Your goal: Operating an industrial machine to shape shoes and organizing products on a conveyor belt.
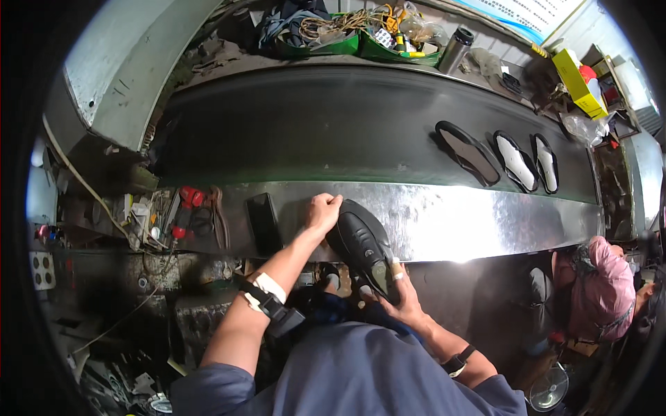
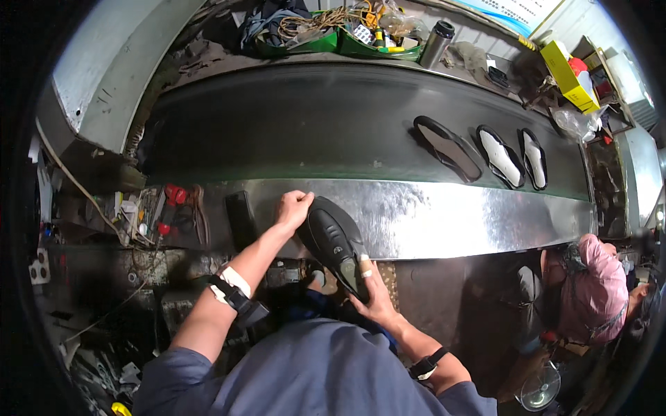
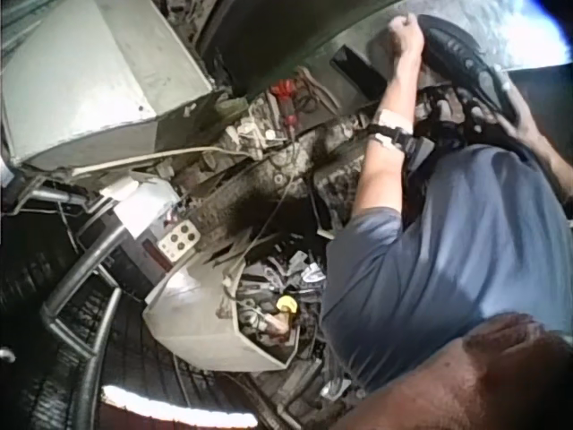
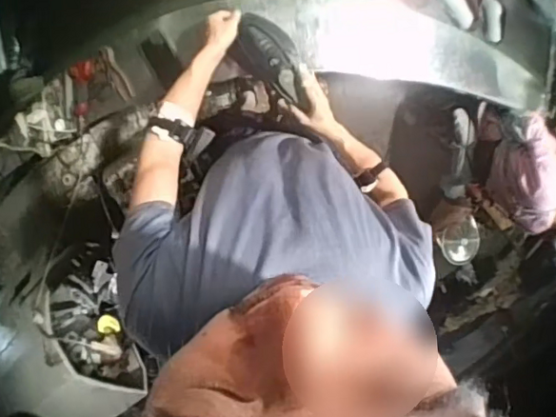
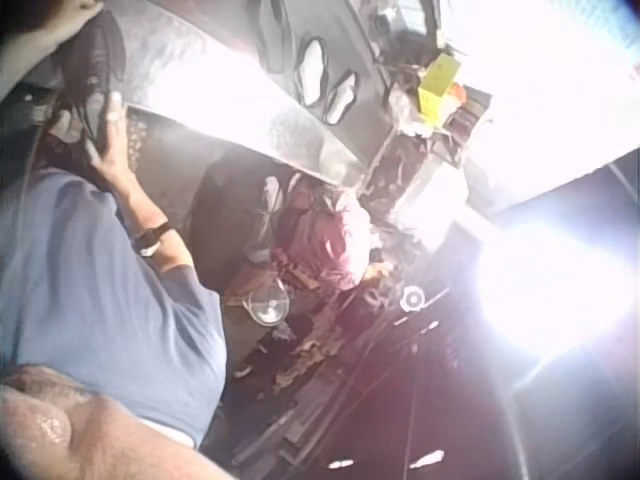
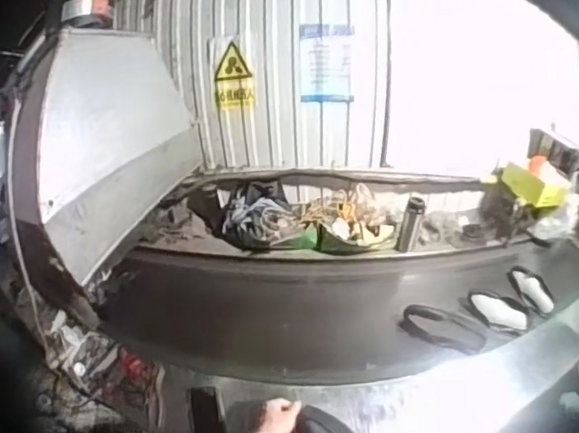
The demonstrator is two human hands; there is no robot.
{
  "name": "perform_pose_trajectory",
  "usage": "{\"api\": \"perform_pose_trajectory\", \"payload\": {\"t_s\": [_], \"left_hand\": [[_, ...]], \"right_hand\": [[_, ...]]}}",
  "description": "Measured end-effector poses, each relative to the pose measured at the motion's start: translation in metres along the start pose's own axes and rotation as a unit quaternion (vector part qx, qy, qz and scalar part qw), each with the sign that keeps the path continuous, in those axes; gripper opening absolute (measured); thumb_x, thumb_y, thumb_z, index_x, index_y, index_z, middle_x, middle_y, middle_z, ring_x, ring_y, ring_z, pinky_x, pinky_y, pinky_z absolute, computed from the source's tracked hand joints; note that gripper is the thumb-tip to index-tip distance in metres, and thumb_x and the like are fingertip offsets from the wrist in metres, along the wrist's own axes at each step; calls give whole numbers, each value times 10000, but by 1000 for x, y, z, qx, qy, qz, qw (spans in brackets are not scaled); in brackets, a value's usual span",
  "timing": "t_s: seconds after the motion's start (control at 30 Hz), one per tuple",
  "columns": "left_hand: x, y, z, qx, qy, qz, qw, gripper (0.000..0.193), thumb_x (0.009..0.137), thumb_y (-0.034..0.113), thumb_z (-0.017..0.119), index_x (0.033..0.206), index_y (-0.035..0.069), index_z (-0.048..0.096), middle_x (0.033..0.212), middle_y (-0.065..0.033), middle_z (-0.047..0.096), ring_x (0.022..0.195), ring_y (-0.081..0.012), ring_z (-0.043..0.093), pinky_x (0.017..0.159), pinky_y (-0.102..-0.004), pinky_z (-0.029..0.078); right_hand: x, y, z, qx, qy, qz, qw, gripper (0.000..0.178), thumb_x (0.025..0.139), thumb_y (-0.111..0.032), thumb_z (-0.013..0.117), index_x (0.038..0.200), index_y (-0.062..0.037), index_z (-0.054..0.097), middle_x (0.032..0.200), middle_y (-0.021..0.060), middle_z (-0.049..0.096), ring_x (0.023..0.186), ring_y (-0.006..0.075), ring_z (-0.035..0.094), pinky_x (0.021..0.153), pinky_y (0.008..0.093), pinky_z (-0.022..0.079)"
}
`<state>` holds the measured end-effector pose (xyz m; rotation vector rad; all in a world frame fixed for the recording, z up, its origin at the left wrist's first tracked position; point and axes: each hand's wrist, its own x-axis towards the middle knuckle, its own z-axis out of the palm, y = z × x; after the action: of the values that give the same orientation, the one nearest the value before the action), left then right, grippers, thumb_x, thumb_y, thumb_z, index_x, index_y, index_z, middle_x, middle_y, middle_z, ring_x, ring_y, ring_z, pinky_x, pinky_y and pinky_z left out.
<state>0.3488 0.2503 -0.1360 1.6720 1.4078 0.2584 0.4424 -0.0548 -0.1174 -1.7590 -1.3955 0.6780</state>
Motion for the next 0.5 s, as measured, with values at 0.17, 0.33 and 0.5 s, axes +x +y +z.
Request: {"api": "perform_pose_trajectory", "payload": {"t_s": [0.17,0.33,0.5], "left_hand": [[-34,30,43,44,80,-26,995,637,732,471,777,1132,0,623,1158,-247,649,1162,-425,585,984,-490,485],[-17,11,38,51,142,-50,987,587,709,409,781,1092,-15,643,1115,-255,679,1090,-438,623,952,-482,502],[-39,-7,-3,-104,143,-33,984,418,691,329,760,864,-30,634,782,-172,675,748,-275,661,728,-409,522]], "right_hand": [[-6,32,-6,32,-16,-20,999,934,767,-177,807,1517,49,299,1532,304,349,1448,484,309,1213,518,248],[4,44,-5,57,-34,-44,997,986,736,-208,823,1520,59,288,1532,310,351,1450,476,317,1217,499,240],[18,24,-29,225,-171,-8,959,1191,856,-302,791,1580,17,-99,1672,236,4,1551,326,63,1236,414,114]]}}
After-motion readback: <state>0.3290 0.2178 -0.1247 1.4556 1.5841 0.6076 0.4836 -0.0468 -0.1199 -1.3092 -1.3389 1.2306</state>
